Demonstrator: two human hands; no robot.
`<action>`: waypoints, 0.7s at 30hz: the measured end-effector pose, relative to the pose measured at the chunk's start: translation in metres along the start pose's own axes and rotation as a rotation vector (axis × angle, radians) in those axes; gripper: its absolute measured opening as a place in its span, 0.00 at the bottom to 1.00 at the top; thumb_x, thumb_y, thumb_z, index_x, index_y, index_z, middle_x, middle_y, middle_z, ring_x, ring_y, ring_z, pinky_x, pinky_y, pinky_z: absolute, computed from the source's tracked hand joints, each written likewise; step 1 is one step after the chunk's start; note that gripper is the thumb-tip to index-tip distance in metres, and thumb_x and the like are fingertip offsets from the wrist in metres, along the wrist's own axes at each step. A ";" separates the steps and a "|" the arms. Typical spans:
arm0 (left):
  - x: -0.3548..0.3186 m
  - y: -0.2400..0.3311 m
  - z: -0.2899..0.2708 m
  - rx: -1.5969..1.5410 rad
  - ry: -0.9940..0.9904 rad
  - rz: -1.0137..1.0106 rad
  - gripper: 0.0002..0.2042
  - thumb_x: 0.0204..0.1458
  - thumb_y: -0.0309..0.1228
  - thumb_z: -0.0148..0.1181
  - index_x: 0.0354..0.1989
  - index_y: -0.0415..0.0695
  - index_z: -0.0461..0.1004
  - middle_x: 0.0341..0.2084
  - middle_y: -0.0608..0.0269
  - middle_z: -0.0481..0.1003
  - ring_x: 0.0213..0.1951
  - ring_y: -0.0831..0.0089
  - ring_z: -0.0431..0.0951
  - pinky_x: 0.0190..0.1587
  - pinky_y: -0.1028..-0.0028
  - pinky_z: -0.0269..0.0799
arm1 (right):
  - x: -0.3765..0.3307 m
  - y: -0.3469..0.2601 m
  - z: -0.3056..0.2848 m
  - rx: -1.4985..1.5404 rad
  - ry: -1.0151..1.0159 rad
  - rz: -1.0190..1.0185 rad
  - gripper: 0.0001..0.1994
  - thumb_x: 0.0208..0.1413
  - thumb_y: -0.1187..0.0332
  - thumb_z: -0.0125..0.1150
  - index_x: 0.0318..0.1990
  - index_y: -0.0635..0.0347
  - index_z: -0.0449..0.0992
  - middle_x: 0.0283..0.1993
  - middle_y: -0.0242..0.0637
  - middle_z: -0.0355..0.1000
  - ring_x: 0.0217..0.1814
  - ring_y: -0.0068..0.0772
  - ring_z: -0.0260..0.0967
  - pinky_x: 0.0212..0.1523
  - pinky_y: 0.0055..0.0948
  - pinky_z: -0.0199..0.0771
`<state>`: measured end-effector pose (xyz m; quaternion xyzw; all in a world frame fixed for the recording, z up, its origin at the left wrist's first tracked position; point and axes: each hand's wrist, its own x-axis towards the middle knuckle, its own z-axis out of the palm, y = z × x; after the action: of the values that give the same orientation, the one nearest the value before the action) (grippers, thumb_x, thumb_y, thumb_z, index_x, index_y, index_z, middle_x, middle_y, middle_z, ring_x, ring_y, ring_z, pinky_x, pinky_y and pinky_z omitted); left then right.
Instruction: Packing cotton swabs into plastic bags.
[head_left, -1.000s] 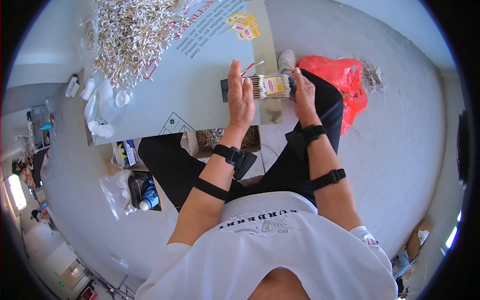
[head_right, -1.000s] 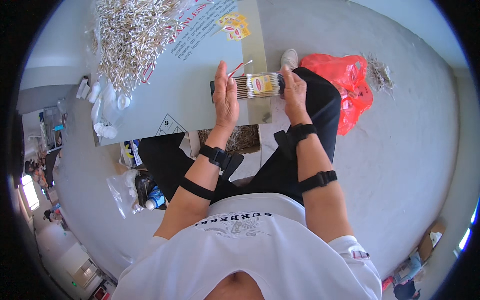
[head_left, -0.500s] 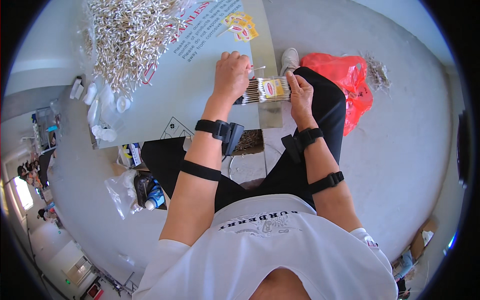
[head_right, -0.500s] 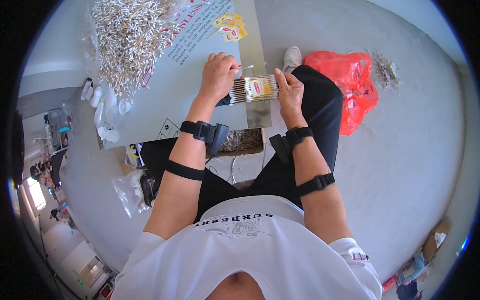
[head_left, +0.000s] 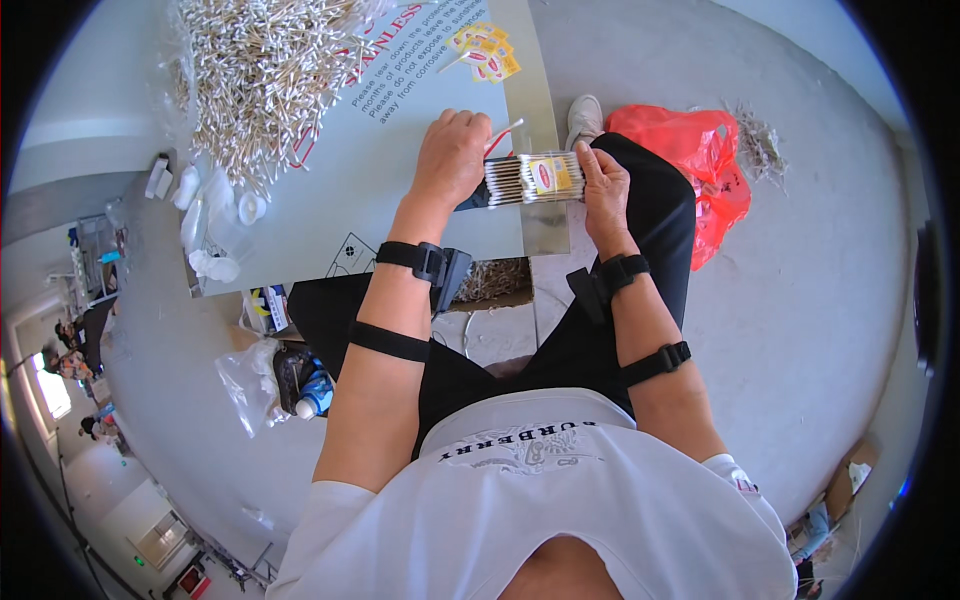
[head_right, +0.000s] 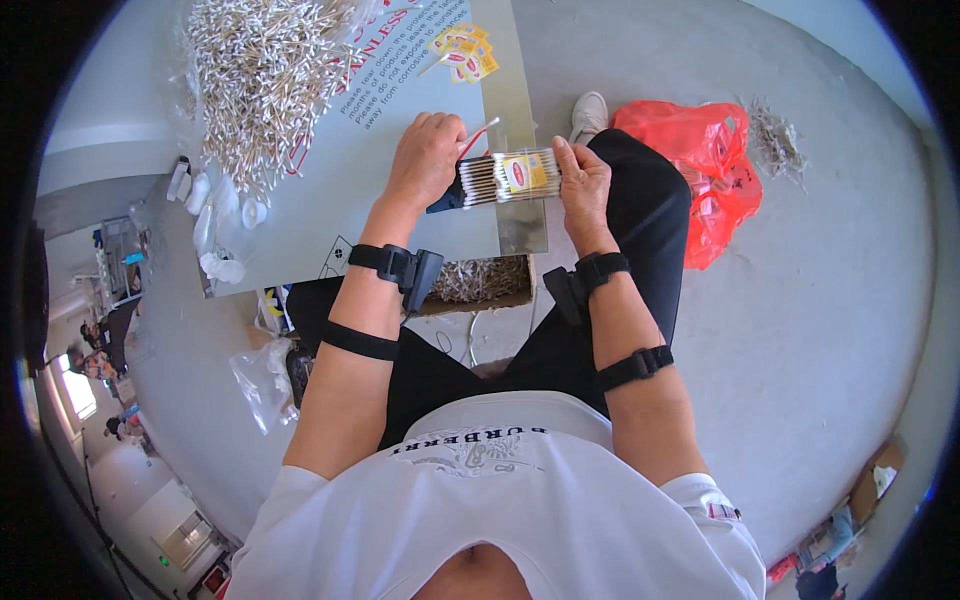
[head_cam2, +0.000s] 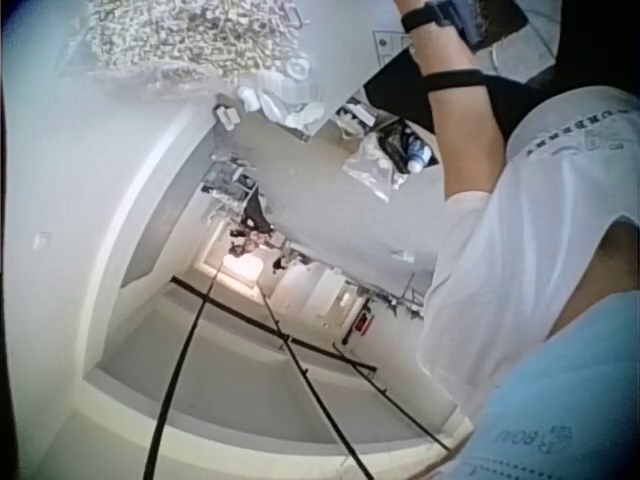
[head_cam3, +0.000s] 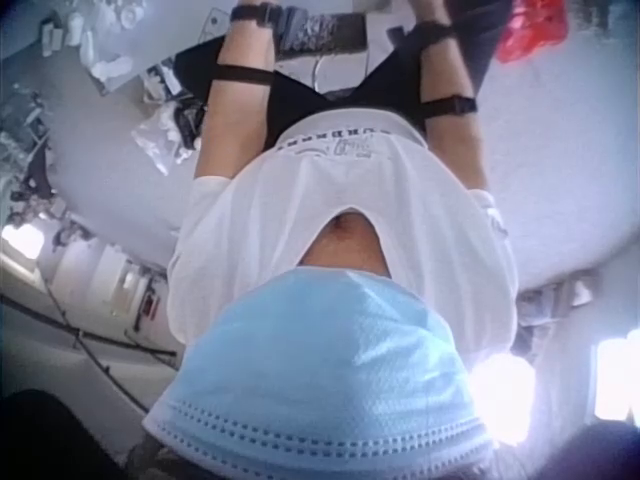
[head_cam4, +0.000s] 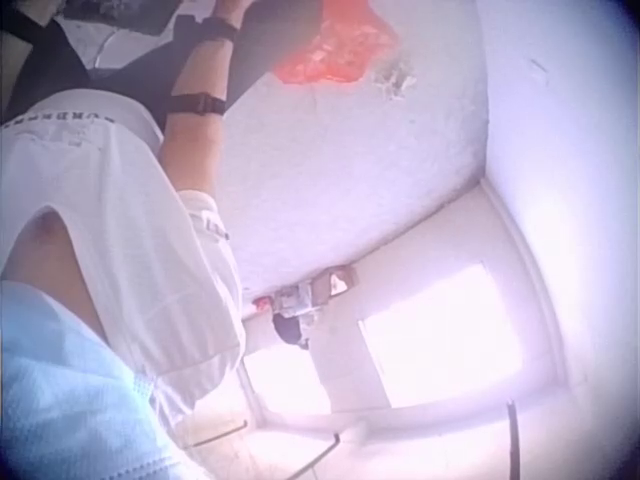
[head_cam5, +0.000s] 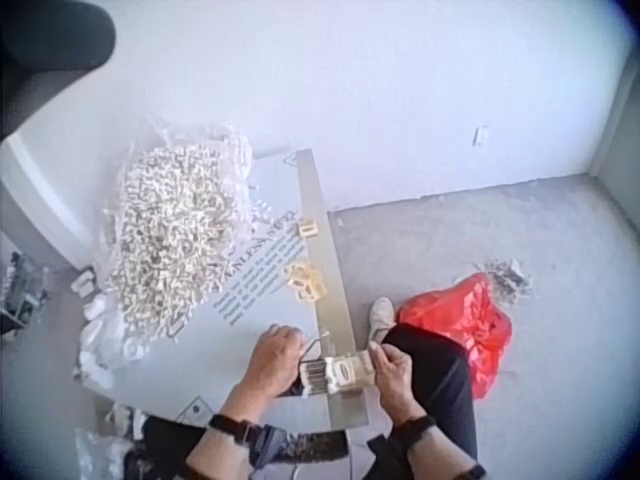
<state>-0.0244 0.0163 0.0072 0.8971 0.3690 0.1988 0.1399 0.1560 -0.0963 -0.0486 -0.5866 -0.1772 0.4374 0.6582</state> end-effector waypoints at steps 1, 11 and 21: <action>0.001 0.000 -0.001 0.031 -0.039 0.030 0.06 0.44 0.18 0.55 0.29 0.43 0.69 0.29 0.58 0.74 0.39 0.57 0.71 0.42 0.60 0.67 | 0.000 0.001 -0.001 0.012 -0.011 -0.005 0.14 0.61 0.60 0.63 0.26 0.60 0.76 0.24 0.20 0.66 0.26 0.11 0.58 0.27 0.18 0.60; -0.003 0.002 -0.027 0.026 -0.226 0.149 0.07 0.47 0.16 0.55 0.28 0.44 0.67 0.28 0.63 0.71 0.39 0.61 0.69 0.44 0.65 0.62 | -0.001 -0.001 -0.001 0.018 0.005 -0.023 0.14 0.61 0.62 0.63 0.26 0.59 0.76 0.23 0.19 0.64 0.26 0.10 0.56 0.26 0.18 0.58; -0.008 0.021 0.009 -0.146 -0.176 0.103 0.08 0.50 0.20 0.53 0.38 0.41 0.71 0.37 0.59 0.73 0.44 0.60 0.70 0.48 0.63 0.67 | 0.000 0.002 -0.004 0.073 -0.003 -0.018 0.13 0.62 0.62 0.62 0.28 0.60 0.78 0.25 0.19 0.67 0.27 0.10 0.58 0.28 0.16 0.60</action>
<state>-0.0128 -0.0052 0.0054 0.9163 0.2931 0.1524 0.2263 0.1583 -0.0986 -0.0514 -0.5598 -0.1675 0.4385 0.6829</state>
